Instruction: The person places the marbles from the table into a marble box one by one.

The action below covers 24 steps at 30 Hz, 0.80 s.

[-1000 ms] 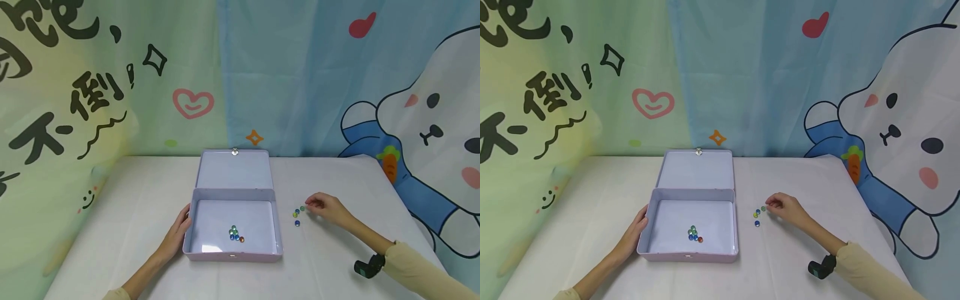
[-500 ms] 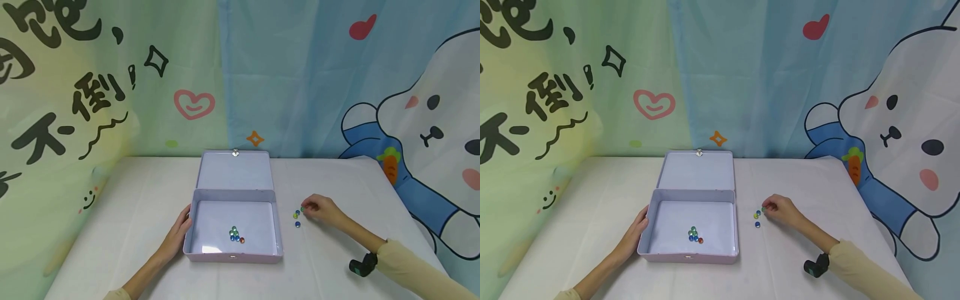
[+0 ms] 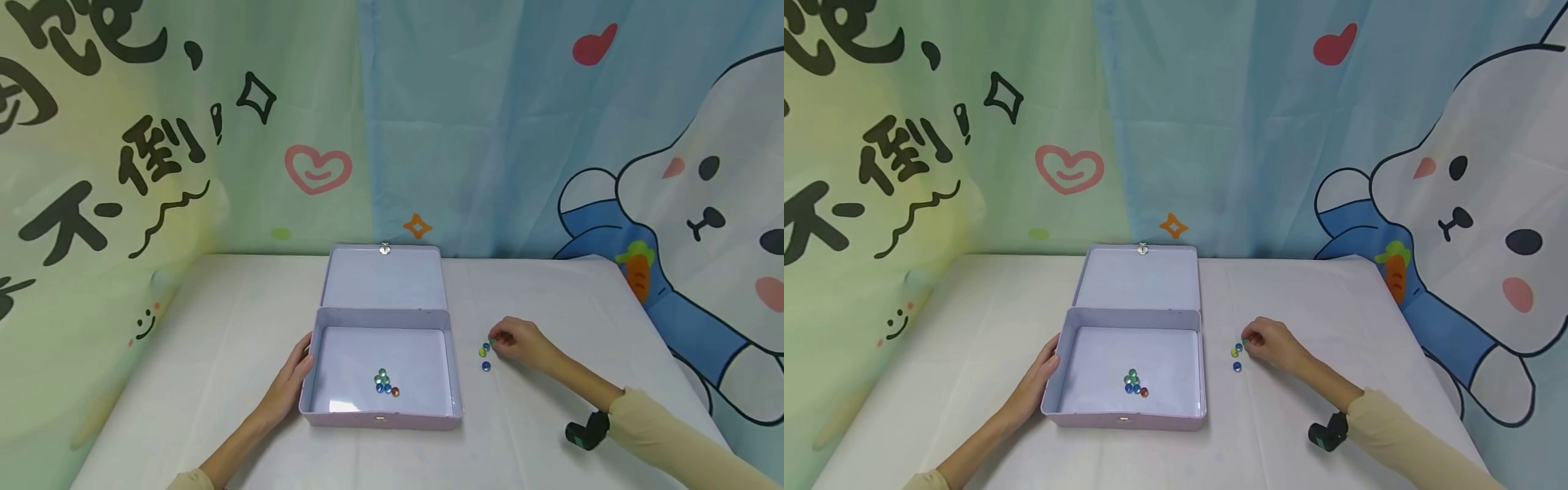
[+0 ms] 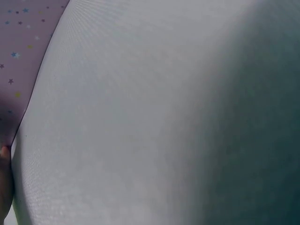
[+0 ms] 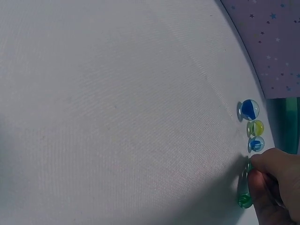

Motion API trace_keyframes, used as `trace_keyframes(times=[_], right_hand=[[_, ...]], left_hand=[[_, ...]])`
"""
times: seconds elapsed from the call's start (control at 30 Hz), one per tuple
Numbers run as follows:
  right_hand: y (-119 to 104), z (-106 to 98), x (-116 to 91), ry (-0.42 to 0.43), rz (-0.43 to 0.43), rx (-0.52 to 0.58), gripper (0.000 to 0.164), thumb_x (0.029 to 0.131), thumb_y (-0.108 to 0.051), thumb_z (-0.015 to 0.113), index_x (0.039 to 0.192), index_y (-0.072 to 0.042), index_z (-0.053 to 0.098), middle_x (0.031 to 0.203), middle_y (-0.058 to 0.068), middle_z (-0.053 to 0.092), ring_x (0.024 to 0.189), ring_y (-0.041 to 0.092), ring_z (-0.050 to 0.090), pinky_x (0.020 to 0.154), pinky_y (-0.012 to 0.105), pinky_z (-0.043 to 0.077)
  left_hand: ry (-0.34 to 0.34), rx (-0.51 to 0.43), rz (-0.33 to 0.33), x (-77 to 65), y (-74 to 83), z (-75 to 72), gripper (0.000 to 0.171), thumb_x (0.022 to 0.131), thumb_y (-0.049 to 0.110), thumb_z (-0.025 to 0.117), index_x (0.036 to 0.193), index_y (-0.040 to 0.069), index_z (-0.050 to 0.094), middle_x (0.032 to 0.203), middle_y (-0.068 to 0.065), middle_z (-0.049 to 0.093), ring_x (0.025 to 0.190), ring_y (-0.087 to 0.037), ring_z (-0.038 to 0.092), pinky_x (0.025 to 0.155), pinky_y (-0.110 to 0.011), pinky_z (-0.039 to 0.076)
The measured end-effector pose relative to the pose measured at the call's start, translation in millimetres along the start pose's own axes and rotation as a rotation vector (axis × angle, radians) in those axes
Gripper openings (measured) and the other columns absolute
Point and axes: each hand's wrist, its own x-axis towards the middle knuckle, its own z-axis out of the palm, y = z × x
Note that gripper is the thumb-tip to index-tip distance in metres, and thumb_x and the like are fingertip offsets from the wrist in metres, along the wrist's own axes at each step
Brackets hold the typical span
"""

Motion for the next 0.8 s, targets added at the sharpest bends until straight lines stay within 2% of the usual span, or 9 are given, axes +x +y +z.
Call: trace_keyframes(times=[0.43,0.8], right_hand=[[0.4,-1.4,1.1,-0.016,0.007,-0.014,0.012,0.081,0.002,0.069,0.092,-0.002,0.069,0.085,0.004,0.064,0.075,0.005,0.053,0.066,0.018,0.050],[-5.2,-14.2,0.8,0.061,0.020,0.012,0.015,0.080,0.004,0.070,0.094,-0.002,0.071,0.085,0.004,0.066,0.075,0.006,0.056,0.067,0.018,0.052]], left_hand=[[-0.017,-0.007,0.020,0.4,-1.1,-0.8,0.052,0.105,0.034,0.032,0.154,0.026,0.019,0.161,-0.015,0.022,0.146,-0.042,0.025,0.111,-0.066,0.025],[-0.012,0.009,0.016,0.7,-2.3,-1.1,0.052,0.105,0.035,0.033,0.154,0.026,0.019,0.161,-0.015,0.022,0.146,-0.041,0.025,0.111,-0.065,0.026]])
